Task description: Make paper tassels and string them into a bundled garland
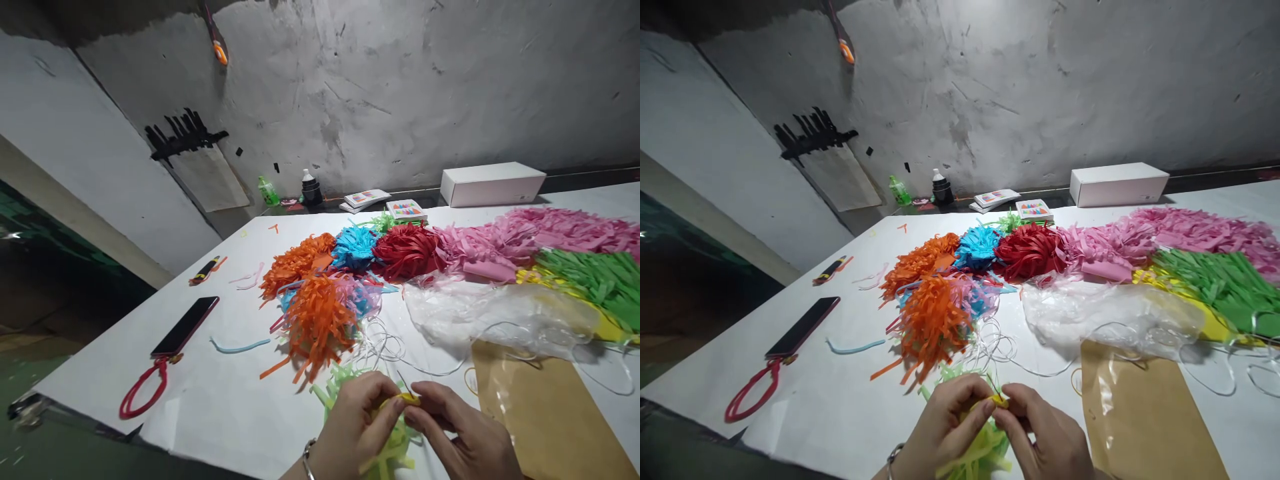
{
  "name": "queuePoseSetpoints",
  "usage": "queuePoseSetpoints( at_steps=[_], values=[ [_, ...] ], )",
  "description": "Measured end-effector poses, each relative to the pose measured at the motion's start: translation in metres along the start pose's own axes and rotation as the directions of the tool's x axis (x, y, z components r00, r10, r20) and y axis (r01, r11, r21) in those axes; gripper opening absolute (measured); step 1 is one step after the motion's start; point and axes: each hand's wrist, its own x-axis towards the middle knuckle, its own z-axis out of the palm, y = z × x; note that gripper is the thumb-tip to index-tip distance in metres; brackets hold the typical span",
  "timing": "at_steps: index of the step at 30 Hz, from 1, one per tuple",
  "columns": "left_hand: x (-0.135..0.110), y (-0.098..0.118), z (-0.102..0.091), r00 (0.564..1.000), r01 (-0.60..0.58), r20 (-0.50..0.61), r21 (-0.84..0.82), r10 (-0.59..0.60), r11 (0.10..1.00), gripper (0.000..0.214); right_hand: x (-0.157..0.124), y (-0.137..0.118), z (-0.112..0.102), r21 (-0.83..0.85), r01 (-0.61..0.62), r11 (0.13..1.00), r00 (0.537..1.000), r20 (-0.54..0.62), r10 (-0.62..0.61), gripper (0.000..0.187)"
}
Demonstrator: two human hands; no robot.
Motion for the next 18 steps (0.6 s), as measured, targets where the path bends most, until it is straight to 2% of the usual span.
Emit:
queuePoseSetpoints(
  at_steps=[2, 5, 7, 8, 10, 11, 13, 16, 18],
  values=[
    [-0.001, 0.002, -0.001, 0.999, -0.050, 0.008, 0.048, 0.049, 0.998, 0.026, 0.002, -0.002, 0.000, 0.083, -0.073, 0.994, 0.995, 0.080, 0.066, 0.028],
    [-0.001, 0.003, -0.001, 0.990, -0.141, 0.033, 0.114, 0.138, 0.983, 0.022, 0.008, -0.002, 0.001, 0.175, -0.208, 0.962, 0.956, 0.243, 0.163, 0.030],
    [0.000, -0.001, 0.000, 0.980, -0.197, 0.055, 0.181, 0.190, 0.964, 0.020, 0.016, 0.001, 0.000, 0.196, -0.192, 0.962, 0.957, 0.255, 0.139, 0.029],
    [0.001, -0.003, 0.001, 0.975, -0.219, 0.072, 0.210, 0.208, 0.953, 0.019, 0.022, 0.003, -0.002, 0.212, -0.167, 0.963, 0.969, 0.217, 0.120, 0.028],
    [0.006, -0.010, 0.004, 0.968, -0.246, 0.110, 0.245, 0.225, 0.938, 0.017, 0.038, 0.010, -0.013, 0.313, -0.146, 0.938, 0.989, 0.049, 0.137, 0.023],
    [0.009, -0.013, 0.006, 0.965, -0.253, 0.129, 0.253, 0.227, 0.934, 0.016, 0.048, 0.012, -0.022, 0.387, -0.141, 0.911, 0.984, -0.050, 0.173, 0.023],
    [0.017, -0.018, 0.008, 0.964, -0.256, 0.147, 0.270, 0.223, 0.928, 0.016, 0.069, 0.015, -0.045, 0.569, -0.083, 0.818, 0.941, -0.225, 0.252, 0.024],
    [0.035, -0.017, 0.003, 0.949, -0.300, 0.184, 0.287, 0.255, 0.910, 0.013, 0.094, 0.015, -0.073, 0.747, 0.051, 0.663, 0.894, -0.330, 0.303, 0.031],
    [0.053, -0.012, -0.010, 0.930, -0.352, 0.216, 0.298, 0.296, 0.888, 0.022, 0.099, 0.019, -0.076, 0.773, 0.044, 0.633, 0.889, -0.320, 0.329, 0.031]
  ],
)
